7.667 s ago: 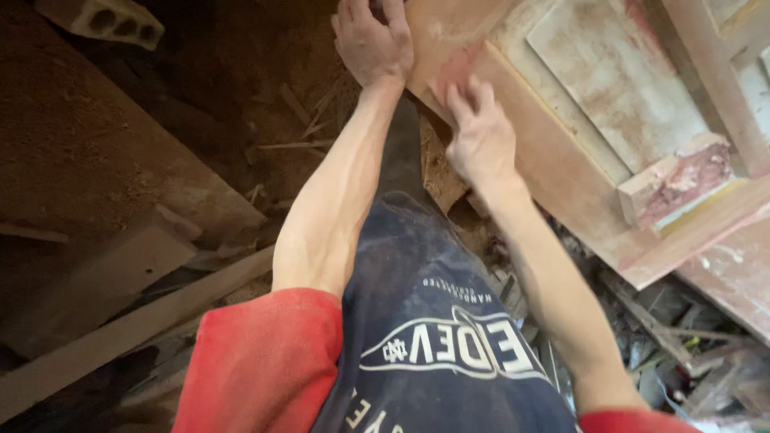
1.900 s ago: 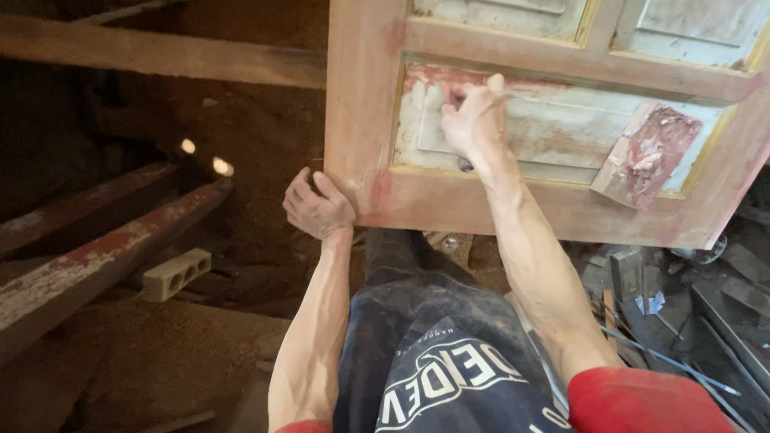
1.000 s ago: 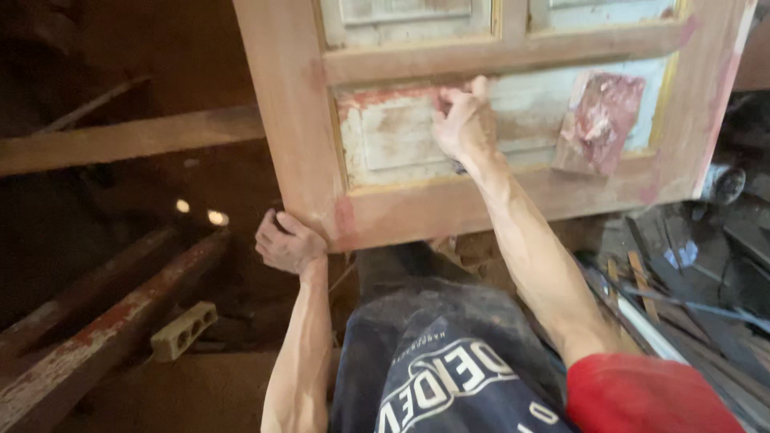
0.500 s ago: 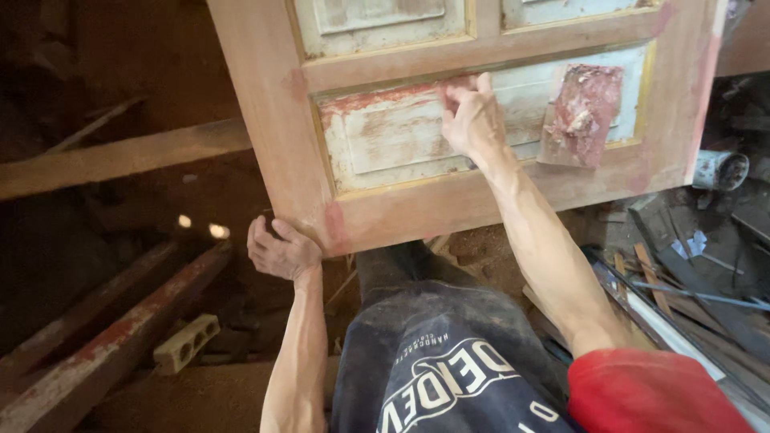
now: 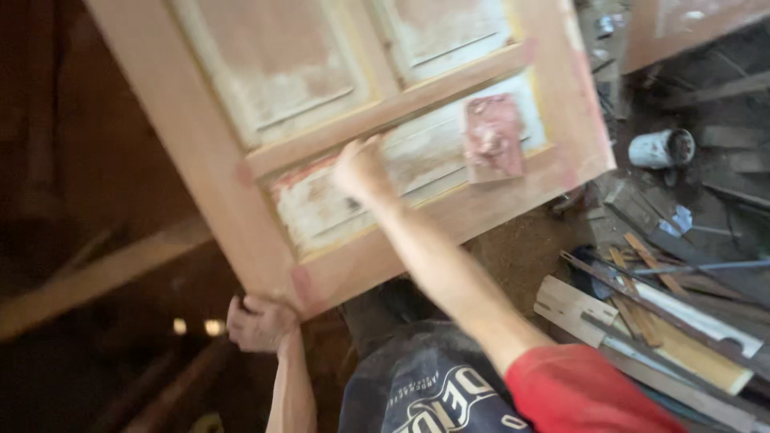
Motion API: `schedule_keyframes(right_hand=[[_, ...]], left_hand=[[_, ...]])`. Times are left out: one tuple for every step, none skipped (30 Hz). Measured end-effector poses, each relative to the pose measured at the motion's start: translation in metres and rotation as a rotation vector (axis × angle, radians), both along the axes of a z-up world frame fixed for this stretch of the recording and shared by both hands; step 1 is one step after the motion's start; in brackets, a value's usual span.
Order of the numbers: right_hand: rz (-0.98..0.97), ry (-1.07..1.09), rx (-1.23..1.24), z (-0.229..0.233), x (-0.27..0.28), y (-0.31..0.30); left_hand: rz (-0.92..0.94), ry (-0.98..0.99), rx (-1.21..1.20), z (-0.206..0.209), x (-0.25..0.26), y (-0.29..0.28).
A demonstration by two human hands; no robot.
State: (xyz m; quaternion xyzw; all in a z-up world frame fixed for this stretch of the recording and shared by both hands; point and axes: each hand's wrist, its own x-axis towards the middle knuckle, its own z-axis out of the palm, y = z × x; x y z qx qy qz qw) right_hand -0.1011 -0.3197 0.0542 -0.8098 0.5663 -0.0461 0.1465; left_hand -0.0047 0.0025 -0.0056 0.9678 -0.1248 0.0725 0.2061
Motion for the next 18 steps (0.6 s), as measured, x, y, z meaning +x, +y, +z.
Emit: schedule_keyframes(right_hand=[[-0.067, -0.046, 0.104, 0.0, 0.011, -0.002], [-0.133, -0.096, 0.207, 0.003, 0.019, 0.0], [-0.049, 0.007, 0.321, 0.007, 0.02, -0.003], [0.036, 0.108, 0.435, 0.015, 0.021, -0.006], [0.047, -0.057, 0.552, 0.026, 0.019, -0.002], [0.062, -0.226, 0.662, 0.038, 0.016, 0.001], [0.085, -0.404, 0.766, 0.052, 0.013, 0.004], [0.112, -0.586, 0.862, 0.064, 0.003, 0.007], [0.038, -0.679, 0.96, 0.074, -0.008, 0.018], [-0.036, -0.775, 1.055, 0.082, -0.023, 0.029], [0.003, -0.838, 1.059, 0.089, -0.042, 0.042], [0.043, -0.901, 1.06, 0.095, -0.063, 0.055], [0.085, -0.959, 1.057, 0.098, -0.087, 0.066], [0.055, -0.899, 1.088, 0.099, -0.115, 0.078], [0.032, -0.833, 1.124, 0.1, -0.15, 0.088], [0.001, -0.858, 0.994, 0.099, -0.182, 0.093], [-0.024, -0.873, 0.876, 0.096, -0.212, 0.102], [0.006, -1.065, 0.788, 0.091, -0.245, 0.11]], left_hand=[[0.003, -0.006, -0.007, 0.0, 0.001, -0.001], [0.007, -0.012, -0.014, -0.001, 0.002, -0.001], [0.008, -0.013, -0.018, -0.001, -0.001, 0.001], [0.01, -0.035, 0.008, -0.001, -0.003, 0.0], [0.01, -0.058, 0.043, 0.0, -0.002, 0.002], [0.01, -0.082, 0.077, 0.0, -0.002, 0.001], [0.042, -0.025, 0.045, -0.003, -0.004, -0.001], [0.073, 0.032, 0.015, -0.008, -0.007, -0.004], [0.091, 0.084, 0.001, -0.009, -0.002, 0.001], [0.089, 0.084, -0.028, -0.011, 0.001, 0.003], [0.09, 0.088, -0.056, -0.013, 0.001, 0.002], [0.091, 0.092, -0.085, -0.016, 0.001, 0.001], [0.102, 0.081, -0.059, -0.018, 0.0, 0.002], [0.114, 0.068, -0.034, -0.019, 0.002, 0.002], [0.134, 0.056, -0.01, -0.017, -0.001, 0.001], [0.13, 0.009, 0.032, -0.015, -0.004, -0.002], [0.136, -0.038, 0.08, -0.012, -0.007, -0.004], [0.142, -0.085, 0.128, -0.009, -0.01, -0.007]])
